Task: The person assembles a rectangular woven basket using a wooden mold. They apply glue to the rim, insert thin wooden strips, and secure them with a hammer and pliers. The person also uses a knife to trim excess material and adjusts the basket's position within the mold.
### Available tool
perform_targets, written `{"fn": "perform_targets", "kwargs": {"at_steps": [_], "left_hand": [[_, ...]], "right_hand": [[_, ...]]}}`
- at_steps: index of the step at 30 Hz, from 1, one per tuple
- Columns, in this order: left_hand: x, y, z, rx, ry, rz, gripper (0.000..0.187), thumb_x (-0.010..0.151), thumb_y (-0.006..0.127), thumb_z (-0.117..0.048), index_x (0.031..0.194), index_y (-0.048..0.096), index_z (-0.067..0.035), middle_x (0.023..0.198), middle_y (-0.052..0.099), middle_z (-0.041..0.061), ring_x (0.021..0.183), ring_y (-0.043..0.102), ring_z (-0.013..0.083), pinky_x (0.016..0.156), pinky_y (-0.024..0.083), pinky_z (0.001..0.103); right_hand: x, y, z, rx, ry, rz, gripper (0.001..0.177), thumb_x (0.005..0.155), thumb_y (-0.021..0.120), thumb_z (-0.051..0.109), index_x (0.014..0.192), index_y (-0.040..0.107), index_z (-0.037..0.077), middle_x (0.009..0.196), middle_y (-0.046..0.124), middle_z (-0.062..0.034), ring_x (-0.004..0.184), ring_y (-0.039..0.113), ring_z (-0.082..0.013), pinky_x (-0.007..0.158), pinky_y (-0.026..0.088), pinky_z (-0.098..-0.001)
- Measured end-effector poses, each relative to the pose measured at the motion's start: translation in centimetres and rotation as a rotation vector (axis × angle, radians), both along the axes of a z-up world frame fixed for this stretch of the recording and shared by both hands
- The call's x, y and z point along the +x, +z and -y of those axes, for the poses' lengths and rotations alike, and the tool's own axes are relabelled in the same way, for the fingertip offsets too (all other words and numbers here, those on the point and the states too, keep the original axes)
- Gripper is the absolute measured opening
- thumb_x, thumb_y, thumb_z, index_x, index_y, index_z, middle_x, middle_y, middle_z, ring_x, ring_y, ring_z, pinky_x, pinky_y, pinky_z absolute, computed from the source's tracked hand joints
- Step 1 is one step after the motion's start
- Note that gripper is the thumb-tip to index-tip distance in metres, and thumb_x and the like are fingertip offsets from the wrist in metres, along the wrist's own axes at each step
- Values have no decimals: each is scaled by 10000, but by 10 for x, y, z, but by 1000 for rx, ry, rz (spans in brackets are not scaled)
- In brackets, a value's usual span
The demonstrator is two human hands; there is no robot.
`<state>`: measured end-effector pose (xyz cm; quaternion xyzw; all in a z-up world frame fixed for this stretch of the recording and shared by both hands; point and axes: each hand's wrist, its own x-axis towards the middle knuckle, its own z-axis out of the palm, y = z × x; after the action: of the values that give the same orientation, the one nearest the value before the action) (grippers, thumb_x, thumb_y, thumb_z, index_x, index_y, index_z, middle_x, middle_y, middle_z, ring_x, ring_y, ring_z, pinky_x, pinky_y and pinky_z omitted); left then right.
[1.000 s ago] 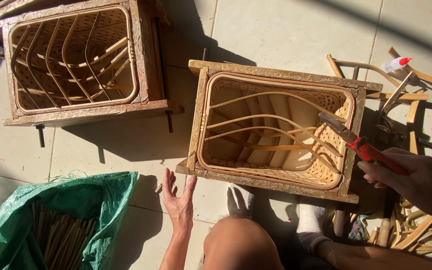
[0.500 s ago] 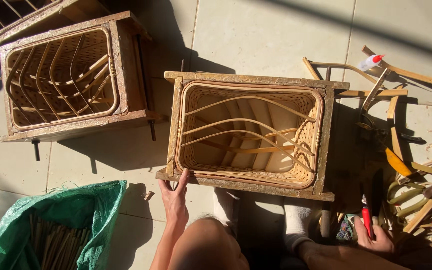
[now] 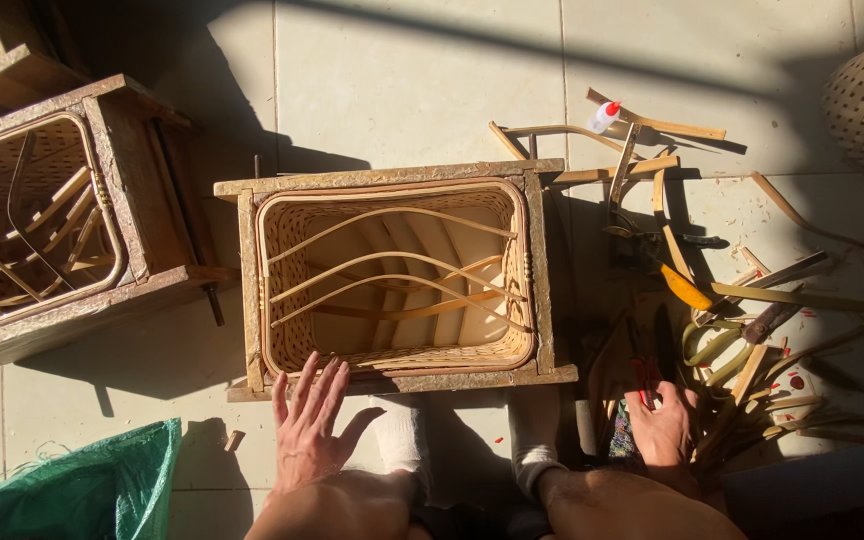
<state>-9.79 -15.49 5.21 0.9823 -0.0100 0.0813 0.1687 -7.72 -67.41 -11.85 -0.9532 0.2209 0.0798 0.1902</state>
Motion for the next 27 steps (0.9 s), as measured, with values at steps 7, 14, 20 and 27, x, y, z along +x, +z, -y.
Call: {"fn": "perform_targets", "kwargs": {"at_steps": [7, 14, 20, 27], "left_hand": [[43, -30, -13, 2, -452, -374, 737, 877, 711, -291, 1499, 437, -5, 1130, 681, 144, 1077, 629, 300, 1073, 424, 485], [45, -57, -14, 0, -559, -352, 421, 945, 543, -105, 1348, 554, 16, 1111, 697, 173, 1043, 672, 338, 947, 541, 413], [55, -44, -4, 18, -638, -321, 528, 906, 533, -102, 1403, 530, 74, 1125, 688, 198, 1050, 661, 340, 1000, 505, 453], [58, -104, 28, 66, -751, -472, 458, 1059, 381, -176, 1491, 439, -34, 1433, 600, 166, 1283, 590, 284, 1096, 454, 370]], "right_hand": [[-19, -8, 3, 3, 82, -120, 636, 829, 785, 463, 1233, 593, 11, 1231, 572, -308, 1240, 521, -416, 997, 474, -546], [-31, 8, -10, -24, 235, 78, 444, 904, 734, 375, 1153, 643, 19, 1295, 571, -288, 1255, 521, -422, 1030, 468, -501], [-21, 21, -55, 226, 238, 68, 405, 947, 685, 309, 1238, 603, 39, 1160, 655, -253, 1062, 644, -407, 921, 522, -478], [-6, -19, -58, 216, 217, -255, 561, 812, 682, 142, 1332, 504, 27, 1035, 654, -256, 944, 657, -378, 846, 547, -483]]}}
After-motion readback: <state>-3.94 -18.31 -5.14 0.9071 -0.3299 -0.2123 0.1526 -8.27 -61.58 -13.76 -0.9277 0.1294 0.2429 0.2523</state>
